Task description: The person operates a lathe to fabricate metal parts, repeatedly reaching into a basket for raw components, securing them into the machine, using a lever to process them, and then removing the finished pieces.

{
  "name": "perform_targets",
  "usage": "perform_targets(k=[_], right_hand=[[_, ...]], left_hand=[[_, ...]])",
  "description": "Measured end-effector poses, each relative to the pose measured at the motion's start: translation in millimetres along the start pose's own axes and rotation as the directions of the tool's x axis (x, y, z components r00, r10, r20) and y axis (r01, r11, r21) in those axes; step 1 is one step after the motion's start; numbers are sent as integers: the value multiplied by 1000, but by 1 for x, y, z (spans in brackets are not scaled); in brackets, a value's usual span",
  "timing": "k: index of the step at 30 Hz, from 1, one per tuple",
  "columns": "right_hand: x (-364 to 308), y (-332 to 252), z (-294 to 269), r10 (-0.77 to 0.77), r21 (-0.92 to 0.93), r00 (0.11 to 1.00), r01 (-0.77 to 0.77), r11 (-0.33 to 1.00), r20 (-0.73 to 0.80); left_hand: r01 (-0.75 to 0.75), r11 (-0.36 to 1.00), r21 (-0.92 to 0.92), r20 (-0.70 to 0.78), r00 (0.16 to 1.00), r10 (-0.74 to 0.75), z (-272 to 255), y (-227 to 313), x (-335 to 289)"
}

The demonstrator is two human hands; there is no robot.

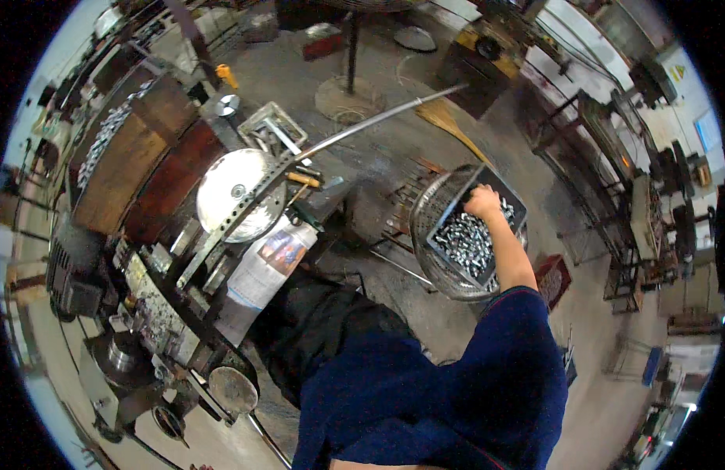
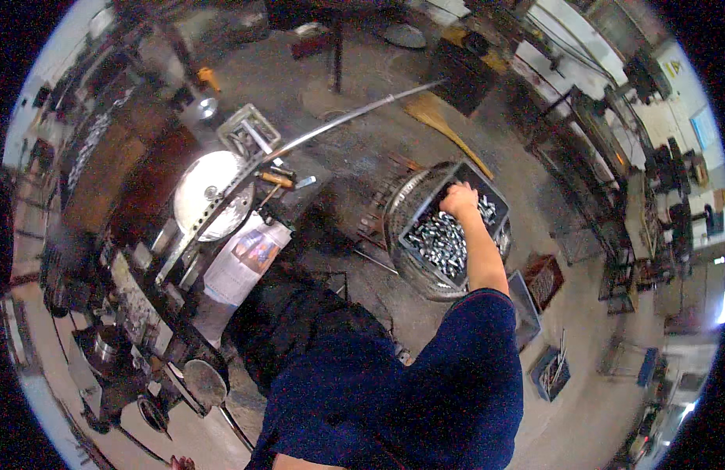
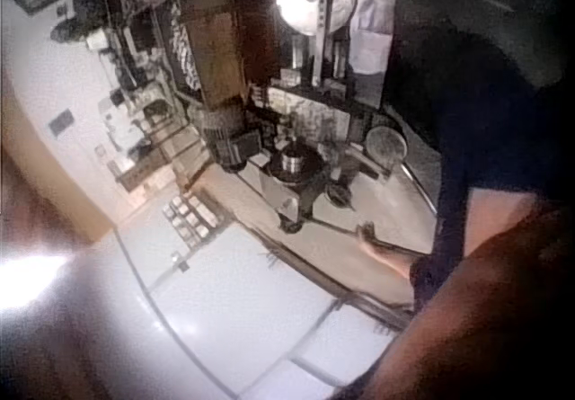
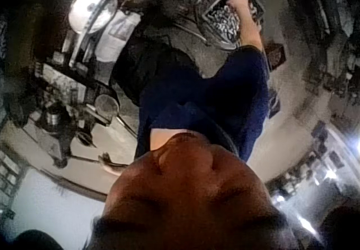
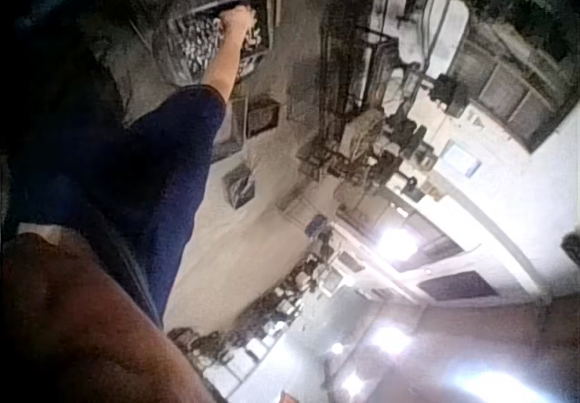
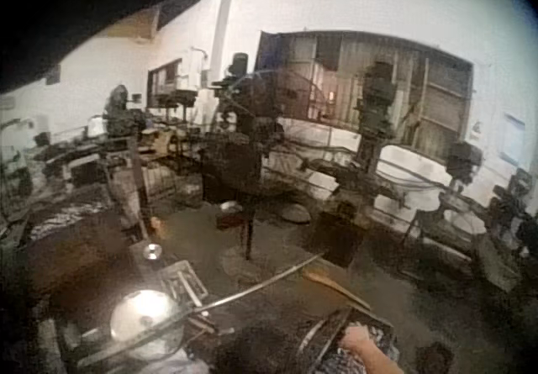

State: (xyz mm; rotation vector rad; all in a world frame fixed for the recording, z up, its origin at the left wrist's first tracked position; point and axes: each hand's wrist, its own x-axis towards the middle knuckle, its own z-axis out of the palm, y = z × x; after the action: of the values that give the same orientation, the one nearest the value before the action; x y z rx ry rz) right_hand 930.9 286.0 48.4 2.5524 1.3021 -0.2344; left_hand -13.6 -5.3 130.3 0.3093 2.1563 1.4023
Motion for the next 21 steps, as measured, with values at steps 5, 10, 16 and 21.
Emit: perform_targets(k=[5, 10, 16, 21], right_hand=[[19, -17, -1, 64, 159, 998, -59, 985, -27], [70, 38, 47, -441, 65, 897, 440, 896, 12], [63, 40, 61, -28, 215, 984, 66, 974, -177], [22, 18, 25, -29, 473, 974, 136, 871, -227]], left_hand=[[68, 992, -110, -16, 997, -70, -48, -26, 33], [-85, 996, -42, 22, 996, 86, -15, -7, 9], [-63, 997, -53, 22, 998, 64, -1, 14, -9], [-19, 997, -74, -7, 1000, 18, -4, 16, -21]])
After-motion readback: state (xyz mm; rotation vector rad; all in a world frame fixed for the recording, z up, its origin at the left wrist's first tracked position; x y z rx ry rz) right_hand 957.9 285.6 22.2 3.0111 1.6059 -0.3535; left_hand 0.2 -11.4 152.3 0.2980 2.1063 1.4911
